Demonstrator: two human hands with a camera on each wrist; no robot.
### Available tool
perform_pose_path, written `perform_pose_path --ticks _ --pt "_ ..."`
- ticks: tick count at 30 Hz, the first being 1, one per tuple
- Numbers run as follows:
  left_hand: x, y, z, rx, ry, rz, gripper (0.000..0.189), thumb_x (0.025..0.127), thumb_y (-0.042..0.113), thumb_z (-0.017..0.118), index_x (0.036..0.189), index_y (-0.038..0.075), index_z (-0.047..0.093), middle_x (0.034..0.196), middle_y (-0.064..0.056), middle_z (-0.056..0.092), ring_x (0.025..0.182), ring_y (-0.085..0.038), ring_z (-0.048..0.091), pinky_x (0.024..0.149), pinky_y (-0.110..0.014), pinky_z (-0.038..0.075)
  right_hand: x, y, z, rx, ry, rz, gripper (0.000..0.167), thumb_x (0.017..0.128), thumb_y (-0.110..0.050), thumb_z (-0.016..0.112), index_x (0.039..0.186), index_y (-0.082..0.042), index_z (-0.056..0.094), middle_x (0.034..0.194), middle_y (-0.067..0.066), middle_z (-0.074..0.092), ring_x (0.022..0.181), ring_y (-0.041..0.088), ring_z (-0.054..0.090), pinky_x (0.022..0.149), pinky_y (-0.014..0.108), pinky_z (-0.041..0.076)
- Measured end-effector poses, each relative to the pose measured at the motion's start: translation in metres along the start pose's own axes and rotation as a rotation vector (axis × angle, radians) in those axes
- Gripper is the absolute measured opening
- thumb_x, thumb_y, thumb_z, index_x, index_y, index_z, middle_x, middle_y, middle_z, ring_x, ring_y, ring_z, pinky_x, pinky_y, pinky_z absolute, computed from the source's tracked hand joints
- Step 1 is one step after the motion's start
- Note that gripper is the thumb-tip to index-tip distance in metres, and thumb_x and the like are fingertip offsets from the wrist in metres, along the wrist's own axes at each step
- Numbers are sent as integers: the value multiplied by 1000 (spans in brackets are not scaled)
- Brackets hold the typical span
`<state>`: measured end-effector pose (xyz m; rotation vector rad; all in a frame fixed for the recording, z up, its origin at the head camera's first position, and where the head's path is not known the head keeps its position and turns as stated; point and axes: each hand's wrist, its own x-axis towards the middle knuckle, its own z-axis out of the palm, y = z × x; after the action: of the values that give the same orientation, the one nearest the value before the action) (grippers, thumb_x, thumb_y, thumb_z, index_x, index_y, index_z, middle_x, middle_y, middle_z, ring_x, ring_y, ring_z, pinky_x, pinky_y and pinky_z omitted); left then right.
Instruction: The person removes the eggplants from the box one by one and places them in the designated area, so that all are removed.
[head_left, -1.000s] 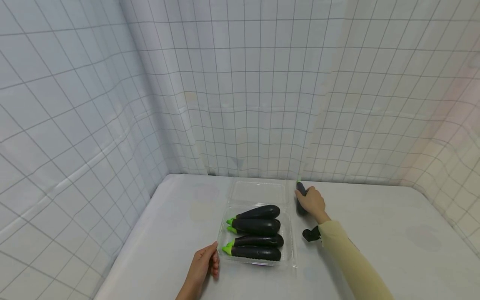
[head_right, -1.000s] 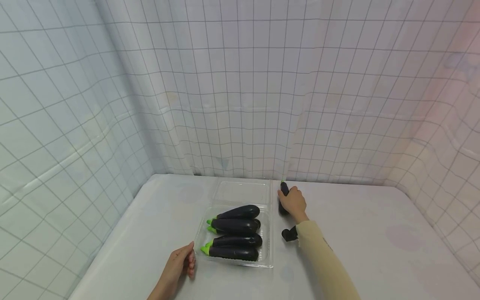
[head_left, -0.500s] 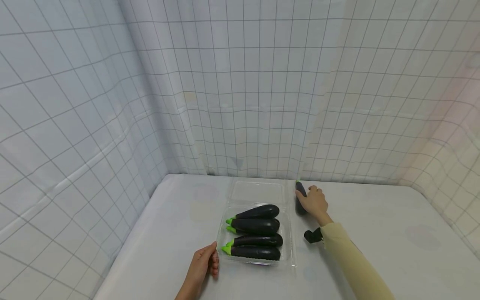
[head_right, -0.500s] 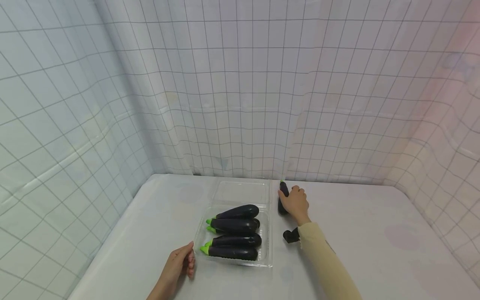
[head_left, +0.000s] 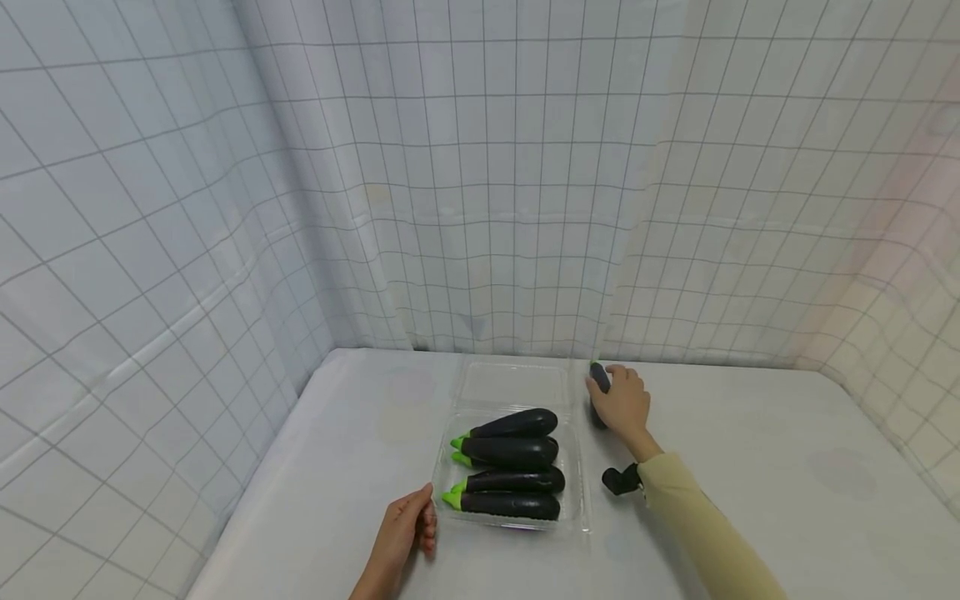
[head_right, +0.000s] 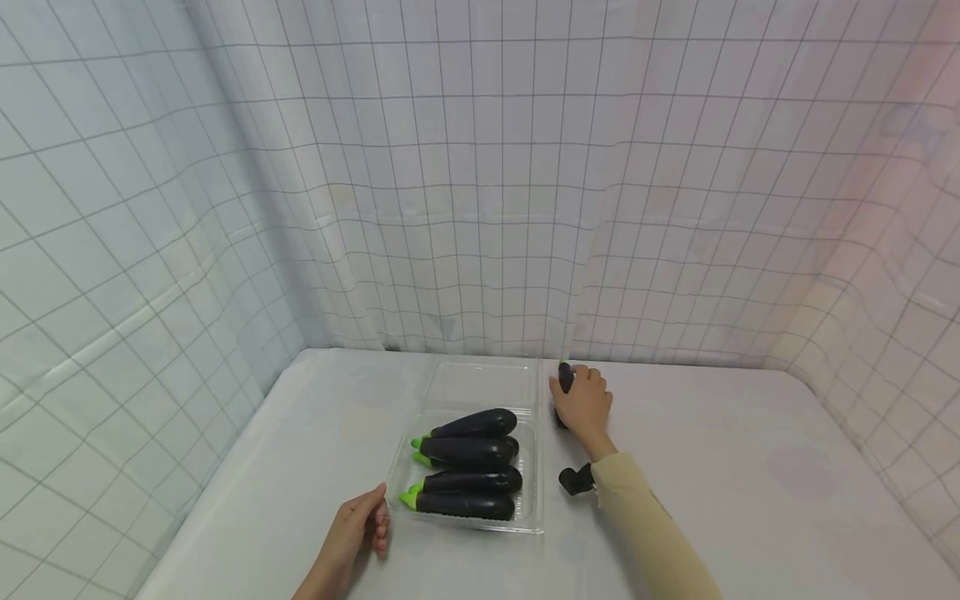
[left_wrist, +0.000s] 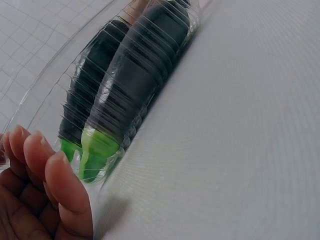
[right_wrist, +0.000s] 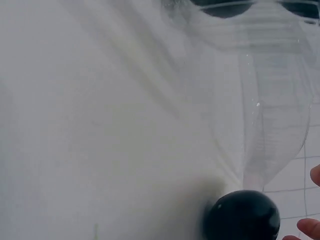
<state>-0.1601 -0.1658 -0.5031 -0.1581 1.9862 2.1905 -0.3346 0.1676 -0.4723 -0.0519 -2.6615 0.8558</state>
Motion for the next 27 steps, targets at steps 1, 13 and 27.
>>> perform_pose_path --ticks 1,13,27 --pt "0 0 0 0 0 0 42 100 37 47 67 10 44 58 0 46 46 -9 45 45 -22 44 -1 -2 0 2 17 -22 52 92 -39 56 122 3 52 118 27 51 108 43 48 83 57 37" --pt "-2 4 2 -8 -1 -6 43 100 36 46 66 10 43 57 1 46 45 -9 44 45 -22 44 -12 -47 -11 134 118 -345 48 89 -34 66 119 3 59 110 19 61 99 35 57 81 52 43" --pt "0 2 1 -18 -12 0 42 100 36 46 66 10 44 57 0 46 44 -9 44 44 -23 44 -33 -84 -27 124 -118 -543 45 91 -37 64 124 -7 59 117 9 62 101 25 60 77 43 50"
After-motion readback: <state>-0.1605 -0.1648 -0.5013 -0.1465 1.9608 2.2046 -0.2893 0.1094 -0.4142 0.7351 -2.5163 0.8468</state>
